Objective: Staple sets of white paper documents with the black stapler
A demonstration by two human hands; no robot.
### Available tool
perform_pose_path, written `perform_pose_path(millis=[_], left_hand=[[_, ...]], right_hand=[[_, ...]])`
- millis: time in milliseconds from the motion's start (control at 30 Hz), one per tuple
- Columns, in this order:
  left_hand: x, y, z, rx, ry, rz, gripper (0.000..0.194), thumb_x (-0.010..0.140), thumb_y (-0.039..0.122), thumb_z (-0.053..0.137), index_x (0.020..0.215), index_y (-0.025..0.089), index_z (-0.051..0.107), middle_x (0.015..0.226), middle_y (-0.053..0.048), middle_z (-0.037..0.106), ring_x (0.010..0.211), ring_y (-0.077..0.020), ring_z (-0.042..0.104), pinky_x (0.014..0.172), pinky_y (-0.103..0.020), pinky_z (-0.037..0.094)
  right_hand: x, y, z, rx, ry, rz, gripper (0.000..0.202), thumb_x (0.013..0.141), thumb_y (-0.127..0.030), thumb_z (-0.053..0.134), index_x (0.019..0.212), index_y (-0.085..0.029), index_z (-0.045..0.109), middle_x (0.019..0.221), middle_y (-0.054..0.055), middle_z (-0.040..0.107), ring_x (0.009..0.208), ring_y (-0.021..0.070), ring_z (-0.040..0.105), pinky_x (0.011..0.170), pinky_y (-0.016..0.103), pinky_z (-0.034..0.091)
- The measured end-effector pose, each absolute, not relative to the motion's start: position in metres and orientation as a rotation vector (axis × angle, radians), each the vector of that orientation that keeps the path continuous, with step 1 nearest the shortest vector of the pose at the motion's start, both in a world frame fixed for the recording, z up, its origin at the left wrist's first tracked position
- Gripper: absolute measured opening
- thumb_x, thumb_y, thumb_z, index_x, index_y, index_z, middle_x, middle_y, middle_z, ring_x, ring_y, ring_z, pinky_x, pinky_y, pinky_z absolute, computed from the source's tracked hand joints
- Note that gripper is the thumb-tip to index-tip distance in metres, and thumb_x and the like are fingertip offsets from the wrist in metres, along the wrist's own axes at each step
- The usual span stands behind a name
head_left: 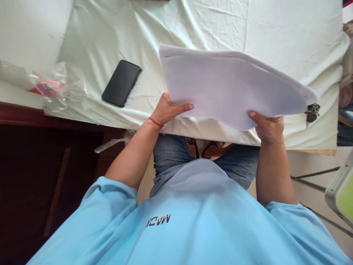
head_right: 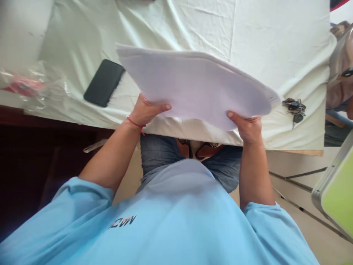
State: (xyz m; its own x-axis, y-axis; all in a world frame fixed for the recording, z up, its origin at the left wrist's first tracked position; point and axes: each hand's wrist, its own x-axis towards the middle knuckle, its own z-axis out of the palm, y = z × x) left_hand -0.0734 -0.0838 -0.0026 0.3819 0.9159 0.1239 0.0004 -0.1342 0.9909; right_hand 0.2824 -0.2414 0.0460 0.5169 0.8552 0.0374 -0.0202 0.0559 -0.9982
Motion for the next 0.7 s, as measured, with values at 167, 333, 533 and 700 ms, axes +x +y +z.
perform_pose_path(millis=[167,333,533,700], left_hand=[[-0.079,-0.085,0.009,1.544,0.738,0.833,0.064,0.087,0.082,0.102,0.088,0.020,0.085,0.093,-0.004,0.085,0.086,-0.0187,0.079,0.079,-0.033,0.068],[-0.082,-0.076,0.002,1.667,0.750,0.978,0.057,0.092,0.077,0.099,0.091,0.022,0.088,0.097,-0.009,0.085,0.097,-0.0253,0.081,0.096,-0.042,0.070],[-0.073,-0.083,-0.010,1.604,0.944,0.949,0.071,0.100,0.093,0.081,0.102,0.023,0.086,0.100,-0.012,0.085,0.118,-0.0321,0.084,0.119,-0.049,0.074],[-0.068,-0.104,0.006,1.432,0.903,0.869,0.084,0.096,0.104,0.078,0.106,0.021,0.087,0.100,-0.010,0.087,0.114,-0.0295,0.088,0.110,-0.043,0.078]], right_hand=[[0.284,-0.232,0.028,-1.409,-0.748,0.818,0.080,0.045,-0.049,0.127,0.113,-0.042,0.085,0.115,0.000,0.093,0.134,0.0375,0.088,0.113,0.058,0.082],[0.285,-0.231,0.020,-1.391,-0.733,0.765,0.075,0.056,-0.045,0.124,0.120,-0.043,0.086,0.122,0.001,0.092,0.143,0.0378,0.085,0.107,0.055,0.084],[0.277,-0.228,0.032,-1.420,-0.775,0.729,0.057,0.069,-0.051,0.119,0.116,-0.039,0.088,0.117,0.000,0.092,0.146,0.0306,0.084,0.121,0.048,0.078],[0.283,-0.235,0.036,-1.487,-0.751,0.751,0.042,0.075,-0.062,0.116,0.095,-0.038,0.089,0.112,0.004,0.094,0.130,0.0347,0.090,0.107,0.051,0.082]])
